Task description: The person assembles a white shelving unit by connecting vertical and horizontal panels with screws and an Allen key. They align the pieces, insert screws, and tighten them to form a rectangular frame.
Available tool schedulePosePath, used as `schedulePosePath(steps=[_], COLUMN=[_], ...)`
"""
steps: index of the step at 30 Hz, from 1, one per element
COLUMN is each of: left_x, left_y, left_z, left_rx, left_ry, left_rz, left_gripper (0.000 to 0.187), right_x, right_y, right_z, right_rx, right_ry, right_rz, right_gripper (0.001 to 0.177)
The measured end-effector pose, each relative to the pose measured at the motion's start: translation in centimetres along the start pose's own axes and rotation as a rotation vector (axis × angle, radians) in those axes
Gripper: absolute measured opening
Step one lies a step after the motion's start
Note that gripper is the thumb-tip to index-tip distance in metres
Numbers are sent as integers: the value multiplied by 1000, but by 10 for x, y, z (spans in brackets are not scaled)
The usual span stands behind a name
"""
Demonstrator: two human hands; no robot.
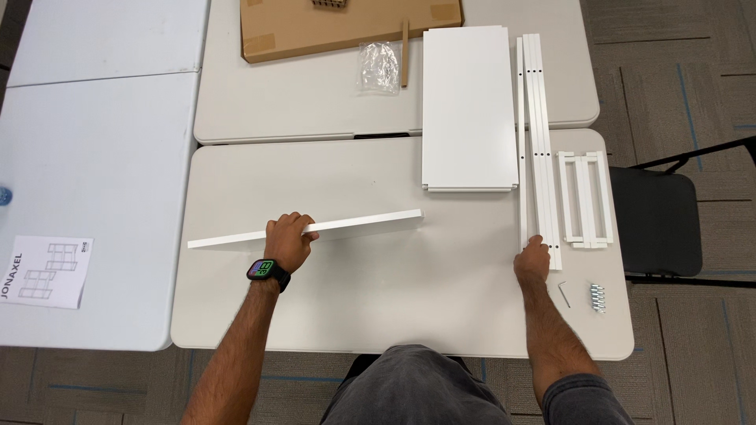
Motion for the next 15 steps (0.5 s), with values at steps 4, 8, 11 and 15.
schedulePosePath(steps=[4, 8, 11, 15], left_x=[0, 2, 0, -2], left_y=[3, -1, 3, 7], left_z=[1, 6, 4, 2], left_rx=[-38, -39, -27, -38], left_ry=[3, 24, 20, 26], left_rz=[-21, -22, -49, -59], left_gripper=[11, 12, 12, 19], right_x=[2, -3, -15, 7], right_y=[7, 16, 28, -6], right_z=[-9, -4, 9, -1], right_rx=[-32, -63, -170, -541], right_ry=[9, 39, 34, 136], right_rz=[-66, -142, -122, -157], right_gripper=[53, 67, 62, 52])
Point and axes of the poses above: each hand's wrist, its own x-axis away from the middle knuckle, its own y-axis out of the palm, z = x × y, the point moved 10 cm from there along -x, towards the middle knuckle, and after that the axes turned 2 degrees about -y, right-handed, at the moved point
